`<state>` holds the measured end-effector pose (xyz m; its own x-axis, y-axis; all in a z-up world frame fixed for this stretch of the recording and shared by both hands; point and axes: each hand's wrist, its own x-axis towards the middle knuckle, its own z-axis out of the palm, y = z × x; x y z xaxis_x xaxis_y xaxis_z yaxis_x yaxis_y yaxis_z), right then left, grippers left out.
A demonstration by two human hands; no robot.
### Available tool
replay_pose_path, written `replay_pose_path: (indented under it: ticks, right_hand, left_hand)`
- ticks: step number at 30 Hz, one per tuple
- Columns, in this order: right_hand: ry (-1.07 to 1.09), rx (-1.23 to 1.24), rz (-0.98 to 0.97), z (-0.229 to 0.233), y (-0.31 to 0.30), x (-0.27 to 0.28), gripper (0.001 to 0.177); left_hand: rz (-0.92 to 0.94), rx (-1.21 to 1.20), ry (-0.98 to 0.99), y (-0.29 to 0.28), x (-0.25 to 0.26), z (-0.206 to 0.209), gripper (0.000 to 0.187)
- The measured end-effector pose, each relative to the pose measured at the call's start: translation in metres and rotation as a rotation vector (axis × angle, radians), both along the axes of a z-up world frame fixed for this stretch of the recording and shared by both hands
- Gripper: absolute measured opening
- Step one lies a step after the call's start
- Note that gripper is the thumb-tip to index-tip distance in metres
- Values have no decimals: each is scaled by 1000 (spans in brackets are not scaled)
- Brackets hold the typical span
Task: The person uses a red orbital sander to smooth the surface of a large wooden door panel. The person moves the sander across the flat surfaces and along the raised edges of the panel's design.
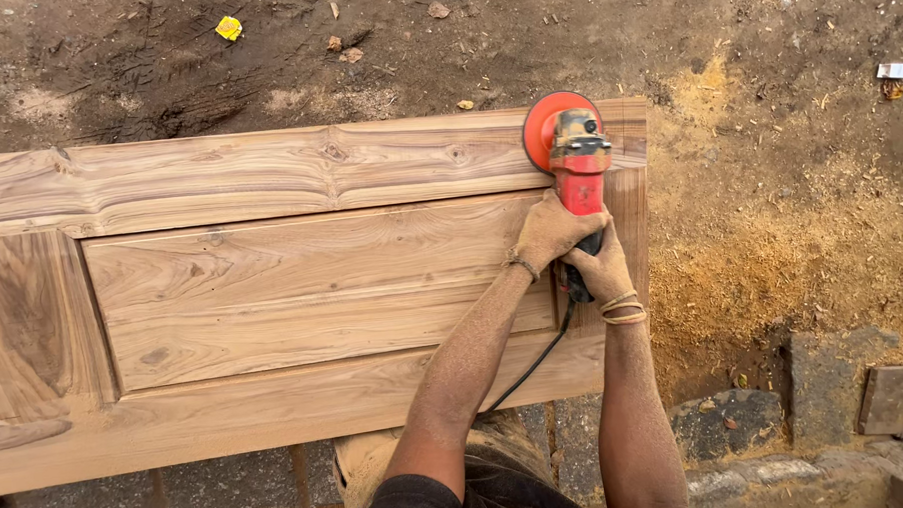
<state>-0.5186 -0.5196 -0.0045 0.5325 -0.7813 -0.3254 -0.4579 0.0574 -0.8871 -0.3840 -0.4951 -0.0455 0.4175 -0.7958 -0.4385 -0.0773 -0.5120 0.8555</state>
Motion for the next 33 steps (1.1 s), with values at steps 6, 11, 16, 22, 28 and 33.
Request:
replay_pose_path:
  ticks: [6, 11, 16, 22, 28, 33]
  right_hand:
    - [-140, 236, -292, -13, -14, -55, 56]
    - [-208, 219, -235, -10, -4, -43, 56]
    - [-155, 260, -160, -5, 44, 19, 54]
    - [-150, 302, 5, -8, 123, 116, 61]
    - [-118, 367, 100, 0, 205, 217, 68]
    - [-132, 334, 249, 16, 269, 288, 84]
  left_hand:
    - [-113, 89, -4, -46, -58, -1, 108]
    - [-127, 63, 16, -38, -53, -6, 111]
    - [-17, 103, 13, 27, 6, -6, 112]
    - [135, 149, 0, 133, 111, 10, 108]
    - [248, 150, 10, 231, 210, 29, 103]
    - [401, 122, 46, 311, 271, 49, 89]
